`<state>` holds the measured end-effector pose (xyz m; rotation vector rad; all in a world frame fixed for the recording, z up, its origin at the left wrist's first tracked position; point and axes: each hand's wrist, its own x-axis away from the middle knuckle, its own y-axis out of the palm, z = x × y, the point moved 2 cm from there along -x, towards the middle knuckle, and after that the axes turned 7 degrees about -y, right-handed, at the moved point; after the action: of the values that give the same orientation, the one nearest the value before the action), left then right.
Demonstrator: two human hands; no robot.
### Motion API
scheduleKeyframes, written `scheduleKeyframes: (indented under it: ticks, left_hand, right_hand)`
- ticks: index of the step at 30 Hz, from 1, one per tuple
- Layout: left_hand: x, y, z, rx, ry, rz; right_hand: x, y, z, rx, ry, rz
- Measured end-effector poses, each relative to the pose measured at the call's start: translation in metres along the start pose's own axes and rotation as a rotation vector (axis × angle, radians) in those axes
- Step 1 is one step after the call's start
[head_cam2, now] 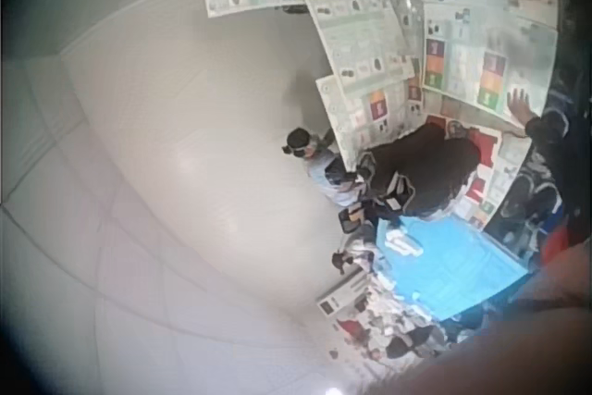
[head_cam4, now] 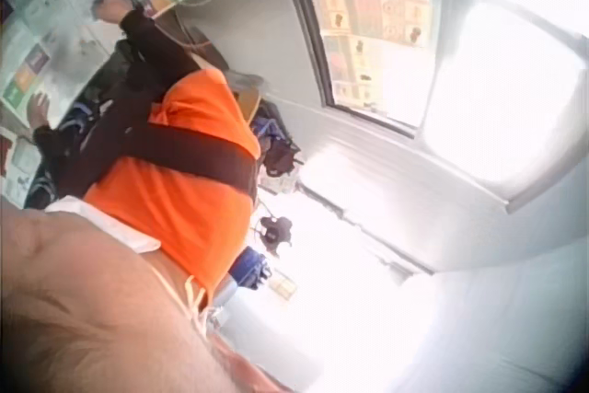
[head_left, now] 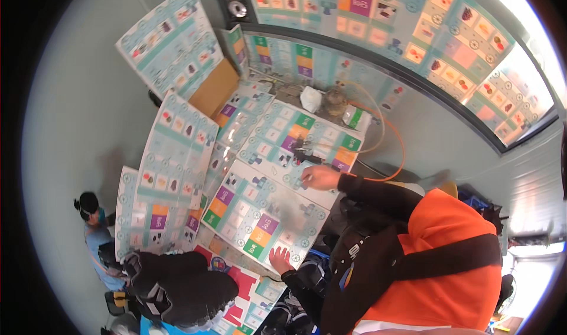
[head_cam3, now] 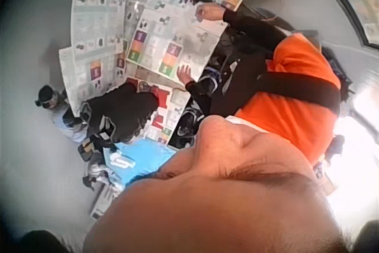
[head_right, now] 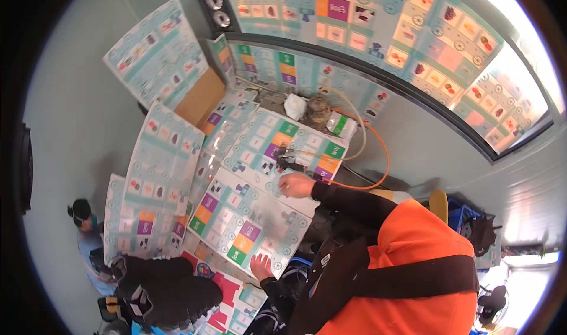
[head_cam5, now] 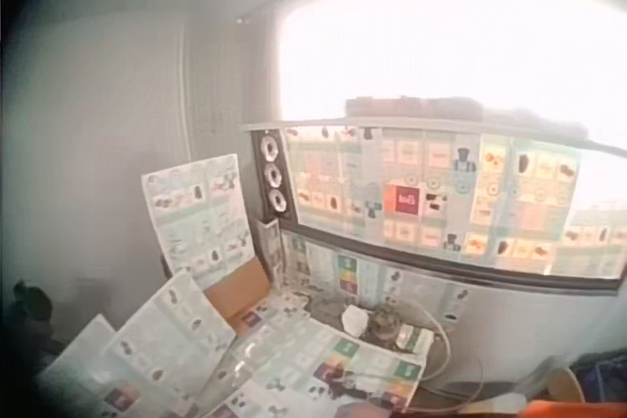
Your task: The person transports a blue bin of shoes across the room, places black shoe components onto a workspace, and uses a handheld air tool to blow air onto the interior of a black shoe.
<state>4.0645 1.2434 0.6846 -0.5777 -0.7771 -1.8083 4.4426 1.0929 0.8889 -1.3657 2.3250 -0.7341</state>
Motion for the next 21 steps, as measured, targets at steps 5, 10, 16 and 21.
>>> scheduleKeyframes:
  ticks: [5, 10, 16, 21]
  left_hand:
    - [-0.001, 0.168, 0.029, -0.398, 0.062, -0.121]
    - [-0.004, 0.442, 0.058, -0.795, 0.654, -0.492]
    - [-0.034, 0.762, 0.011, -1.16, 0.882, -0.605]
    - [-0.069, 0.894, -0.043, -1.269, 0.995, -0.764]
  right_hand:
    - [0.061, -0.115, 0.115, 0.109, 0.318, 0.295]
    - [0.123, -0.194, 0.144, 0.031, 0.25, 0.216]
    - [0.242, -0.256, 0.209, -0.109, 0.3, 0.049]
    - [0.366, -0.3, 0.256, -0.255, 0.661, 0.428]
